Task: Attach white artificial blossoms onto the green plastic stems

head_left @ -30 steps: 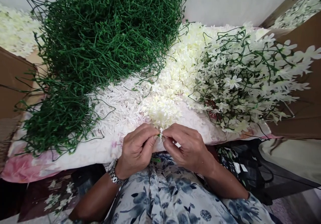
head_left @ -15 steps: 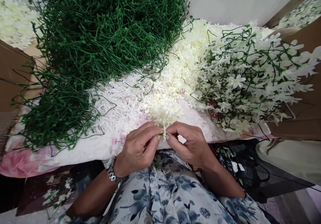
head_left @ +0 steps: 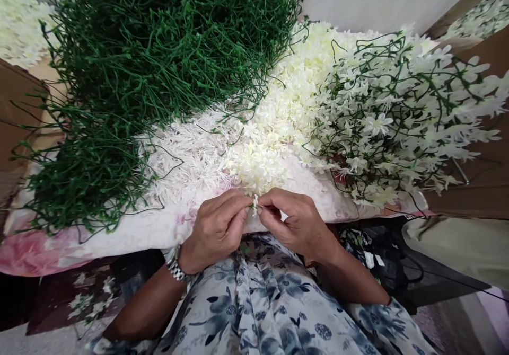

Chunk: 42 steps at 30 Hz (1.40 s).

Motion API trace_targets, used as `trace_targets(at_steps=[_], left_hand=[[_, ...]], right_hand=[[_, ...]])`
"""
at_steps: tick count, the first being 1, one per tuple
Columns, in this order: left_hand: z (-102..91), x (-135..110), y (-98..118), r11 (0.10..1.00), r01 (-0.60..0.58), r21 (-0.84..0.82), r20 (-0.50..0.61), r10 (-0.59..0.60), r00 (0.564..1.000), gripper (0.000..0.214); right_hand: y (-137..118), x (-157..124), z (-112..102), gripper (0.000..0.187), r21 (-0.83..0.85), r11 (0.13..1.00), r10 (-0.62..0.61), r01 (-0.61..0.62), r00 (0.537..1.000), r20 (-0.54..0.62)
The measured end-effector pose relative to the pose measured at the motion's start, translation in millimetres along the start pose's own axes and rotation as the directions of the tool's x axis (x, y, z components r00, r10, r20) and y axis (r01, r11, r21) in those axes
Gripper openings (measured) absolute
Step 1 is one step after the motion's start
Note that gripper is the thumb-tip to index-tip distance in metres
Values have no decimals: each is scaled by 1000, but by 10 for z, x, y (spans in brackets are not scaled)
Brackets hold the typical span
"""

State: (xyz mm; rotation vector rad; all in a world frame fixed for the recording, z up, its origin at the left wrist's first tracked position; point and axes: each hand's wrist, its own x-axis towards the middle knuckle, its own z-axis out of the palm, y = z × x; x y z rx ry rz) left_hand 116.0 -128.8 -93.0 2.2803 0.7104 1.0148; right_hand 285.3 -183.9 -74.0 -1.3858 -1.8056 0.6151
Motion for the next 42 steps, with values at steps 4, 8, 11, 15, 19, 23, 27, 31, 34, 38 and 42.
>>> trace_targets(at_steps=[4, 8, 11, 15, 19, 23, 27, 31, 34, 38, 42], left_hand=[[22, -21, -27, 994, 49, -93, -9, -50, 999, 15], [48, -22, -43, 988, 79, -133, 0, -79, 997, 14], [80, -32, -59, 988, 71, -135, -10, -73, 997, 15], [120, -48, -74, 992, 52, -116, -37, -57, 998, 17], [118, -56, -49, 998, 14, -63, -45, -17, 999, 17], [108, -79, -15, 1000, -28, 10, -49, 29, 998, 18], [142, -106, -8, 992, -46, 114, -65, 53, 996, 18], [151, -85, -18, 1000, 13, 16, -72, -12, 997, 17], [96, -53, -23, 953, 199, -229, -23, -209, 978, 14], [4, -57, -32, 769, 466, -438, 85, -480, 873, 7], [-22, -107, -45, 645, 559, -520, 202, -543, 815, 9]], right_hand=[[20, 26, 17, 12, -24, 998, -59, 59, 998, 10], [47, 33, 32, 13, -58, 992, -114, 115, 993, 20], [64, 31, 40, 12, -94, 988, -122, 126, 991, 50], [73, 32, 52, 13, -131, 979, -151, 159, 986, 70], [65, 18, 59, 14, -163, 971, -162, 175, 983, 85], [52, -7, 80, 15, -195, 964, -166, 184, 981, 102], [54, -12, 111, 17, -244, 948, -182, 203, 978, 104], [62, -4, 90, 16, -287, 939, -154, 189, 978, 140], [57, 1, 35, 14, -313, 935, -121, 167, 980, 160], [29, 10, -42, 11, -353, 913, -170, 206, 977, 129], [-3, 38, -67, 20, -368, 884, -276, 288, 957, 87]])
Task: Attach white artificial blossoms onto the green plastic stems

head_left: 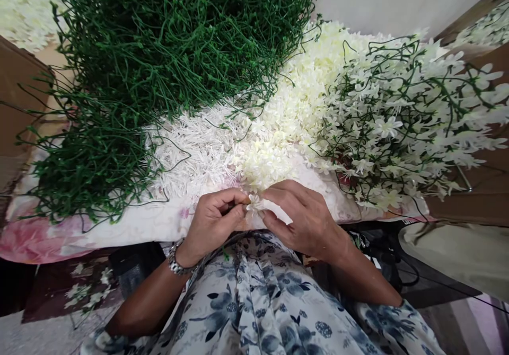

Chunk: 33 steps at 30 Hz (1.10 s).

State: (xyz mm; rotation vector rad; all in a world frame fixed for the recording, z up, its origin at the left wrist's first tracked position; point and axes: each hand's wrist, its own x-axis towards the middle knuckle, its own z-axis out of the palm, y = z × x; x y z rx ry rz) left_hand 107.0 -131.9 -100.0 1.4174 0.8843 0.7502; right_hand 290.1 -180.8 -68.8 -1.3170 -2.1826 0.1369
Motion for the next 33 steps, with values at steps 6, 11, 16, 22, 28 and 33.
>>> trace_targets(at_steps=[6, 11, 16, 22, 28, 33], left_hand=[[-4, -18, 16, 1000, -1, 11, 30, 0, 1000, 10], [-11, -13, 62, 986, -97, 139, 26, 94, 995, 11], [2, -2, 81, 963, -149, 222, 16, 150, 989, 14], [33, 5, 111, 941, -200, 272, 12, 204, 979, 15], [56, 19, 108, 920, -239, 311, 20, 245, 969, 17], [69, 14, 102, 893, -260, 368, 26, 269, 963, 17]], right_hand=[[-18, 29, 65, 9, 8, 998, -67, 66, 997, 45], [-12, 12, 98, 12, -6, 998, -69, 70, 995, 72], [6, 17, 117, 14, 8, 995, -95, 94, 992, 86], [13, 19, 129, 15, 31, 995, -100, 98, 993, 63], [9, 6, 129, 16, 26, 993, -117, 116, 991, 68], [1, -9, 138, 17, -4, 994, -109, 110, 990, 93]])
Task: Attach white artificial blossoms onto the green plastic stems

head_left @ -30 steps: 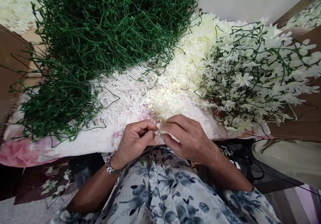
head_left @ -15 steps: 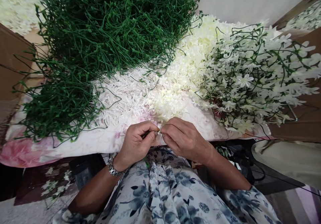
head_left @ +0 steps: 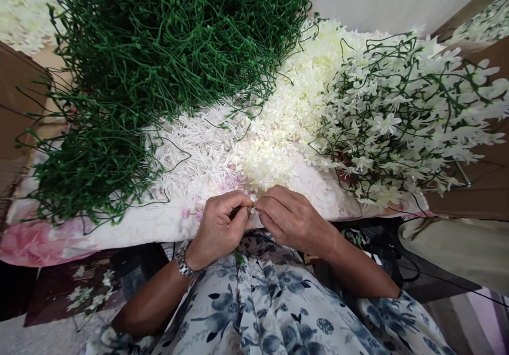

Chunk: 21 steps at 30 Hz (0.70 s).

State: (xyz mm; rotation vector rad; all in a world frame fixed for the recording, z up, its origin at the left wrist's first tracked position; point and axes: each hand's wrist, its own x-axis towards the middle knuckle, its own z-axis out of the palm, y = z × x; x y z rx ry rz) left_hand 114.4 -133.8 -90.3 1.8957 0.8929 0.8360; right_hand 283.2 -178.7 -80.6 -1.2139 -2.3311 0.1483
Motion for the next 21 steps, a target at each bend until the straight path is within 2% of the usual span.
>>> trace_targets(at_steps=[5, 10, 12, 21], left_hand=[[-2, -17, -11, 999, 13, -39, 7, -13, 1000, 17], [-16, -38, -19, 933, 244, -266, 45, -241, 969, 10], [-13, -42, -4, 902, 295, -314, 38, -299, 954, 9], [34, 3, 139, 901, 325, -288, 22, -333, 943, 11]], right_hand=[[1, -3, -7, 17, 13, 1000, 5, -5, 1000, 30], [29, 8, -52, 13, 186, 979, 93, -83, 994, -50], [33, 14, -69, 12, 215, 973, 105, -89, 992, -66], [5, -2, -108, 12, 109, 991, 91, -76, 987, -135]])
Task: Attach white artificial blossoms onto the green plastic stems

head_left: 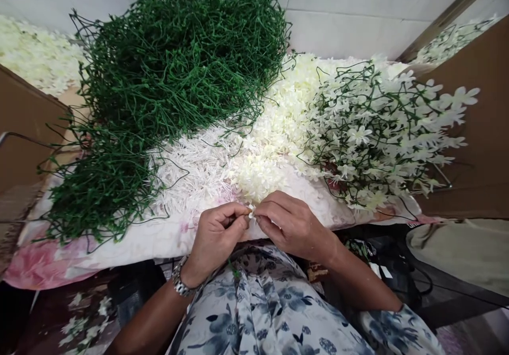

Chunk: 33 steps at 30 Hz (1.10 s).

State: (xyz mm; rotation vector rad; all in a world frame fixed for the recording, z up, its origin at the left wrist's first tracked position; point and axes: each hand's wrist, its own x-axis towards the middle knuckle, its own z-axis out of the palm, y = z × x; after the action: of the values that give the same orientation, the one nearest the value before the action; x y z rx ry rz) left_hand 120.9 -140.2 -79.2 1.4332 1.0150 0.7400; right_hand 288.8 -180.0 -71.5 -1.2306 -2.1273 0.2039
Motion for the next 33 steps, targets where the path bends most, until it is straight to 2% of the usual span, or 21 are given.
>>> trace_targets(at_steps=[5, 10, 14, 18, 24, 33], left_hand=[[51, -3, 18, 1000, 1, 17, 23, -1, 1000, 11], [61, 7, -33, 996, 59, -65, 92, -53, 994, 14], [54, 34, -28, 996, 75, -54, 117, -69, 991, 14], [48, 64, 34, 999, 35, 4, 180, -35, 983, 12], [43, 64, 0, 997, 48, -64, 285, -28, 958, 15], [39, 12, -137, 994, 19, -108, 265, 11, 964, 14]], right_hand=[[23, -69, -35, 13, 96, 995, 37, -34, 999, -36], [63, -122, -45, 13, 201, 978, 60, -47, 997, -58], [85, -125, -50, 12, 207, 977, 57, -40, 995, -80], [95, -120, -64, 11, 210, 977, 53, -43, 998, -38], [111, -144, -57, 11, 236, 970, 46, -48, 999, 15], [62, -140, -34, 15, 153, 988, 5, -13, 998, 57]])
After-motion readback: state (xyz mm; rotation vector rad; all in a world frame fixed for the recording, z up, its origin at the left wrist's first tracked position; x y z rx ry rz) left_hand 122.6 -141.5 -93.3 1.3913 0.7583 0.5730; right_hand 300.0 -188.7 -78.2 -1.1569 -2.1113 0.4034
